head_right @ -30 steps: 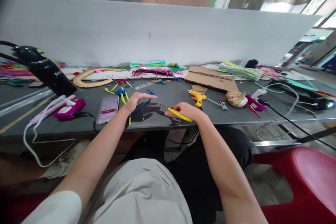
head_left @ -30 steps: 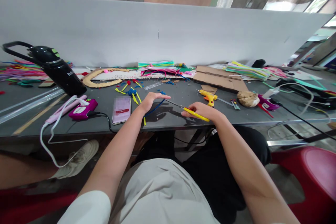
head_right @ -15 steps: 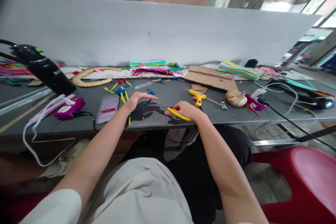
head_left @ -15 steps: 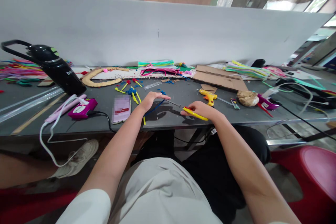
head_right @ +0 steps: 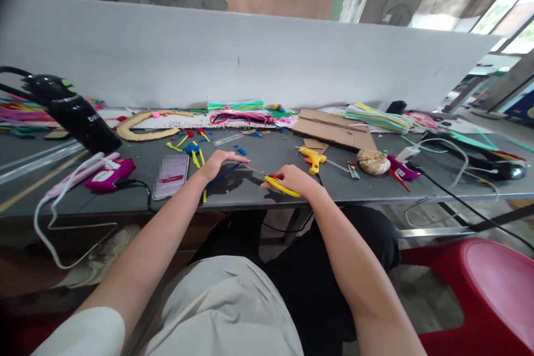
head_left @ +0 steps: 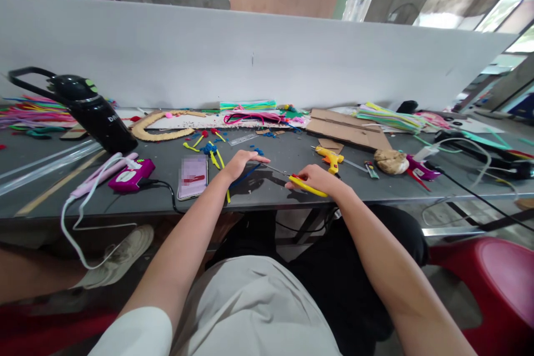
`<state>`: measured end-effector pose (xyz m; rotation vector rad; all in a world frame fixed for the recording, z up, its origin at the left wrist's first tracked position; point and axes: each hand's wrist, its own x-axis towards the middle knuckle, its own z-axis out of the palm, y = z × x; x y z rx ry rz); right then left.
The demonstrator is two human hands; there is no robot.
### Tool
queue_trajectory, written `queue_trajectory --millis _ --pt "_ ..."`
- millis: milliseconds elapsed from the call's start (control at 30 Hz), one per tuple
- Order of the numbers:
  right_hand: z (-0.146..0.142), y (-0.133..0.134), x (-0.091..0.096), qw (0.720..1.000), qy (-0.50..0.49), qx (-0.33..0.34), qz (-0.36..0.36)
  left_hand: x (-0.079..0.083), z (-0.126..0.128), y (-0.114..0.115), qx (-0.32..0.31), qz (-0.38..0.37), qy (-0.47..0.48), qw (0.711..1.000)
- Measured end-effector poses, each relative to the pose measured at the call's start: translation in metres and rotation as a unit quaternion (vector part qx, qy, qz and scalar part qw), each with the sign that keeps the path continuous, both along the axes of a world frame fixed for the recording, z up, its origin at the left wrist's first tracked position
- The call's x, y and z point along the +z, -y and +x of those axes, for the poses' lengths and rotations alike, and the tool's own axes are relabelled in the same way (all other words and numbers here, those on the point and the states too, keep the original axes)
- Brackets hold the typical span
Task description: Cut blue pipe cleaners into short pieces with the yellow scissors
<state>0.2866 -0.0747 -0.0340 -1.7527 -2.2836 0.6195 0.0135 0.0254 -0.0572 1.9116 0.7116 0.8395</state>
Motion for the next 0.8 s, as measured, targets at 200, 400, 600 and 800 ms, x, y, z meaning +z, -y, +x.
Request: queue_trajectory --millis 200,400,600,800 --pt "0.002 0.003 0.003 0.997 0.067 -0.044 0.008 -0.007 -0.001 -0.008 0.067 0.048 -0.065 0.994" --pt "0.025 0.005 0.007 0.985 0.111 -0.129 -0.008 -0.018 0.008 -0.017 0.100 0.171 -0.204 0.959" --pt "0.028 0.005 0.007 0.989 0.075 -0.128 -0.028 -0.014 0.009 -0.014 0.136 0.222 -0.235 0.937" --pt "0.032 0.002 0.008 0.988 0.068 -0.140 -0.017 -0.004 0.000 -0.002 0.032 0.113 -0.137 0.984"
